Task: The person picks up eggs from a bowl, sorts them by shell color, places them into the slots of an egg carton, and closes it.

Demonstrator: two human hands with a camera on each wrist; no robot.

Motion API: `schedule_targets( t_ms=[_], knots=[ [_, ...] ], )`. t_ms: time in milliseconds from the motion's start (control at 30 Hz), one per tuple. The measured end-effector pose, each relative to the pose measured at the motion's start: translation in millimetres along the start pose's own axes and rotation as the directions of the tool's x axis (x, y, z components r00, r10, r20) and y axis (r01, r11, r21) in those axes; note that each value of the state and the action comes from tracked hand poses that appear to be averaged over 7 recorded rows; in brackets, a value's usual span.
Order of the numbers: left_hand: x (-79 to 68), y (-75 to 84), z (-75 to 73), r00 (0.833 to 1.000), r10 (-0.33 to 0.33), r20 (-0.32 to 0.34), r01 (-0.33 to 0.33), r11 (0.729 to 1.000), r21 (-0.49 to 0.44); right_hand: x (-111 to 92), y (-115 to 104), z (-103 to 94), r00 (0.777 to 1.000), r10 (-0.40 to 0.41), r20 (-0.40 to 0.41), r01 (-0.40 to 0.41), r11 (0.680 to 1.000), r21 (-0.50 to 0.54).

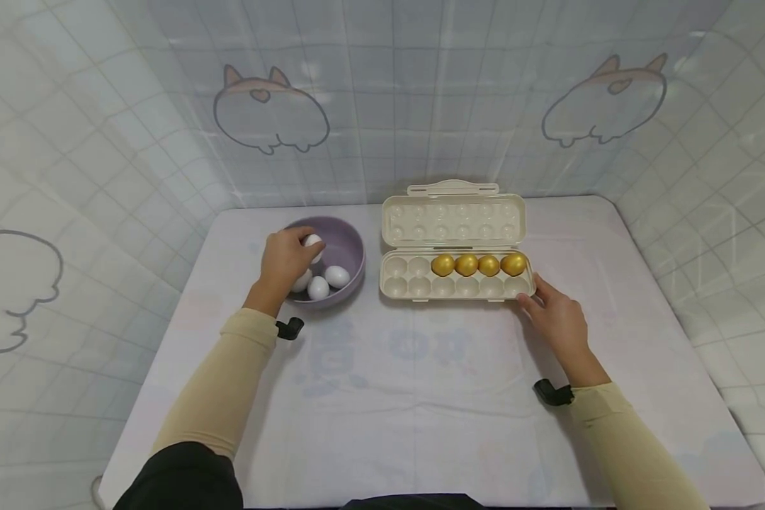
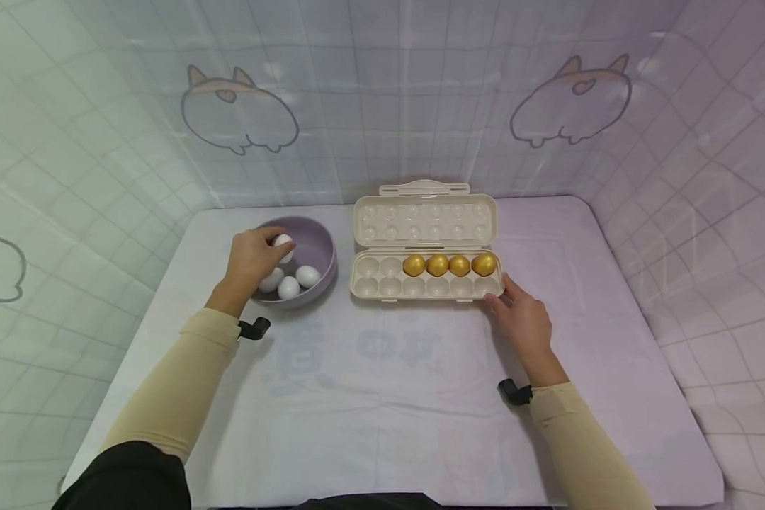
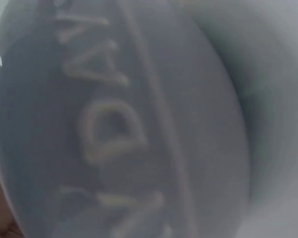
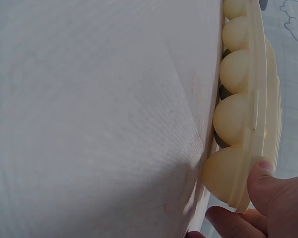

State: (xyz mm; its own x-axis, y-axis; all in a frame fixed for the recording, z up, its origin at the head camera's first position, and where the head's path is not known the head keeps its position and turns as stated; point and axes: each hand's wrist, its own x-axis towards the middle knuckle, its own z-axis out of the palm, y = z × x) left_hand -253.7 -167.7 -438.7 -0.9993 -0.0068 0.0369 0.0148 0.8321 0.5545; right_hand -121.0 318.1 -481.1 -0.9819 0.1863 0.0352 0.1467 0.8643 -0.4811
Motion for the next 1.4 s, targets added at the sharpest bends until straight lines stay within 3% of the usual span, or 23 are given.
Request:
schedule_targets(
  t_ms=[367, 700, 900, 1167, 1400],
  knots=[
    [1.6, 19.9, 7.6, 0.998, 0.035, -0.049, -0.041, 0.992, -0.116, -0.4, -0.7, -1.4, 1.000, -0.001, 0.010, 0.001, 1.000, 0.007],
    [-0.7, 47.5, 24.4, 0.987, 0.110, -0.115, -0.126, 0.982, -0.138, -0.7, -0.5, -1.0, 1.000, -0.022, -0.006, 0.022, 1.000, 0.006],
    [-0.3, 60.2, 36.1, 0.984, 0.127, -0.123, -0.143, 0.981, -0.128, -1.5, -1.3, -1.2, 1.000, -0.013, 0.012, 0.013, 1.000, 0.002],
    [0.5, 70.6, 42.7, 0.971, 0.164, -0.175, -0.185, 0.976, -0.111, -1.0, 1.1, 0.0, 1.000, -0.006, 0.021, 0.006, 1.000, -0.004],
    [-0.5, 78.9, 50.1, 0.948, 0.226, -0.225, -0.257, 0.959, -0.121, -1.4, 1.7, 1.6, 1.000, 0.004, 0.031, -0.004, 1.000, -0.009]
  ],
)
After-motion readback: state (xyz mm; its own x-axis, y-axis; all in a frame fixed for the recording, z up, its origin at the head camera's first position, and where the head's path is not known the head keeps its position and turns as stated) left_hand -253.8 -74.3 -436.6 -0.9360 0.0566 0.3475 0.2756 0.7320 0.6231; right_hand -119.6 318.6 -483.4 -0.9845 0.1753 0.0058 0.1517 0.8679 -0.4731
